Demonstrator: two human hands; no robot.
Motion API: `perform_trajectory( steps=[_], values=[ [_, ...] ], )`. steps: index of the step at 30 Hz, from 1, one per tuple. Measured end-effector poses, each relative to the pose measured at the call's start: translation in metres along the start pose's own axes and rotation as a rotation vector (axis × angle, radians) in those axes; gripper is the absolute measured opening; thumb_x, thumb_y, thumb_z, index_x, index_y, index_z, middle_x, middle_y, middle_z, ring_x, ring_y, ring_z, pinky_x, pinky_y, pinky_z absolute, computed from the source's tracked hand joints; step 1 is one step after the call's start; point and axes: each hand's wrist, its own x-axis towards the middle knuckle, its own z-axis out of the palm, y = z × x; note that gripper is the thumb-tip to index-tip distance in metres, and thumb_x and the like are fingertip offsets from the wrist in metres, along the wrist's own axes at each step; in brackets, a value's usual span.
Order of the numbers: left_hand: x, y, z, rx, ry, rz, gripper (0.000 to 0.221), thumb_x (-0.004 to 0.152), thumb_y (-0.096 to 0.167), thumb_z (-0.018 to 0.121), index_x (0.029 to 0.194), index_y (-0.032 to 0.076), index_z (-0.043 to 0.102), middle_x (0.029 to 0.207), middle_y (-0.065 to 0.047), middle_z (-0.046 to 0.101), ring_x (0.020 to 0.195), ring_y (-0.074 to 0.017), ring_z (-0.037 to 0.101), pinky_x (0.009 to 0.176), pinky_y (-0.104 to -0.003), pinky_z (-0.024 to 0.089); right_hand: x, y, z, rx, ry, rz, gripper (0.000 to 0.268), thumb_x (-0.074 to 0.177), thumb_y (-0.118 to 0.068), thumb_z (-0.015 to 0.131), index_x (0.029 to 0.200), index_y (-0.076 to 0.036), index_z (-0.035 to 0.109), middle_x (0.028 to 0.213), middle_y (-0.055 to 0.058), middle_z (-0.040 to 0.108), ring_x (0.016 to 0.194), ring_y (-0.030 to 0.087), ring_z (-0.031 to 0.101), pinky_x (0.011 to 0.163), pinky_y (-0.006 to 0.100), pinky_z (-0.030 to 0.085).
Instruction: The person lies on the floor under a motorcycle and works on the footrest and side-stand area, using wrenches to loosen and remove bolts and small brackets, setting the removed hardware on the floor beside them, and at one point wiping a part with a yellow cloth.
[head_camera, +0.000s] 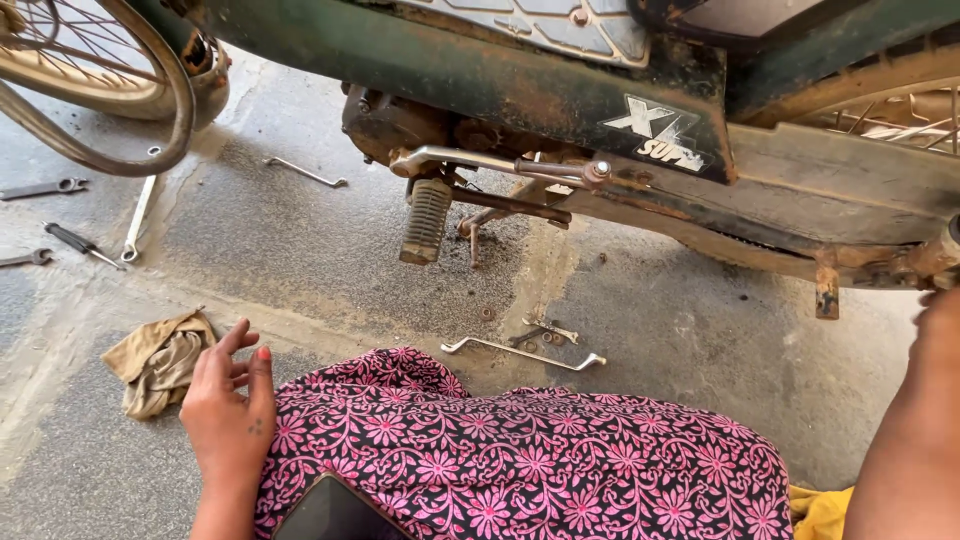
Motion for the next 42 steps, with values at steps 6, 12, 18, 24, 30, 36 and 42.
perform_trajectory(
  steps=[6,12,18,24,30,36,42],
  values=[
    [-0.002,0.002,-0.002,0.014,0.015,-0.008,0.034,0.103,0.014,0.067,0.136,0.003,0.066,0.116,-0.01,0.072,0.084,-0.0185,0.071,0.075,-0.034,0.058,0.015,0.003,0.0,-0.026,0.057,0.006,0.022,0.121,-0.031,0.046,0.106,-0.025,0.06,0.08,-0.007,0.055,0.058,0.008,0.043,0.048,0.029,0.03],
    [0.002,0.001,0.002,0.014,0.002,0.003,0.034,0.102,0.015,0.067,0.134,0.004,0.066,0.116,-0.01,0.072,0.083,-0.0183,0.07,0.075,-0.033,0.058,0.024,0.003,-0.017,0.265,-0.048,0.08,0.019,0.119,-0.03,0.052,0.103,-0.025,0.061,0.076,-0.007,0.053,0.054,0.008,0.045,0.044,0.025,0.033],
    [-0.001,-0.001,0.001,0.018,0.008,0.002,0.032,0.103,0.015,0.067,0.134,0.005,0.067,0.116,-0.009,0.072,0.083,-0.0181,0.071,0.075,-0.033,0.058,-0.014,-0.011,0.013,-0.305,0.167,-0.14,0.014,0.117,-0.023,0.045,0.107,-0.021,0.053,0.079,-0.005,0.051,0.055,0.01,0.041,0.045,0.026,0.027],
    [0.001,0.009,-0.003,0.022,0.007,-0.028,0.033,0.102,0.016,0.066,0.134,0.005,0.066,0.116,-0.009,0.072,0.084,-0.0186,0.072,0.075,-0.033,0.058,0.007,0.019,-0.002,-1.389,0.419,-0.783,0.024,0.115,-0.007,0.044,0.097,-0.004,0.06,0.077,0.005,0.058,0.059,0.022,0.052,0.049,0.033,0.038],
    [0.004,0.009,-0.001,0.009,0.0,-0.049,0.033,0.102,0.017,0.066,0.133,0.006,0.066,0.116,-0.009,0.072,0.084,-0.019,0.072,0.074,-0.033,0.058,0.041,0.037,-0.034,-1.279,0.259,-0.747,0.02,0.115,-0.003,0.035,0.1,-0.007,0.048,0.086,0.001,0.049,0.065,0.015,0.044,0.054,0.026,0.032],
    [0.0,0.006,0.0,0.026,-0.008,-0.047,0.033,0.102,0.017,0.066,0.133,0.006,0.067,0.116,-0.009,0.073,0.083,-0.019,0.072,0.074,-0.033,0.058,0.027,0.02,-0.015,-0.573,0.244,-0.157,0.022,0.118,-0.017,0.041,0.112,-0.019,0.061,0.089,-0.006,0.06,0.061,0.014,0.051,0.047,0.033,0.034],
    [0.0,0.003,0.0,0.029,0.007,-0.036,0.033,0.102,0.018,0.067,0.133,0.006,0.067,0.116,-0.01,0.073,0.084,-0.0188,0.072,0.075,-0.033,0.058,-0.012,0.008,0.003,-1.226,0.351,-0.633,0.026,0.12,-0.013,0.043,0.108,-0.005,0.064,0.091,0.005,0.066,0.068,0.02,0.059,0.054,0.032,0.043]
  ],
)
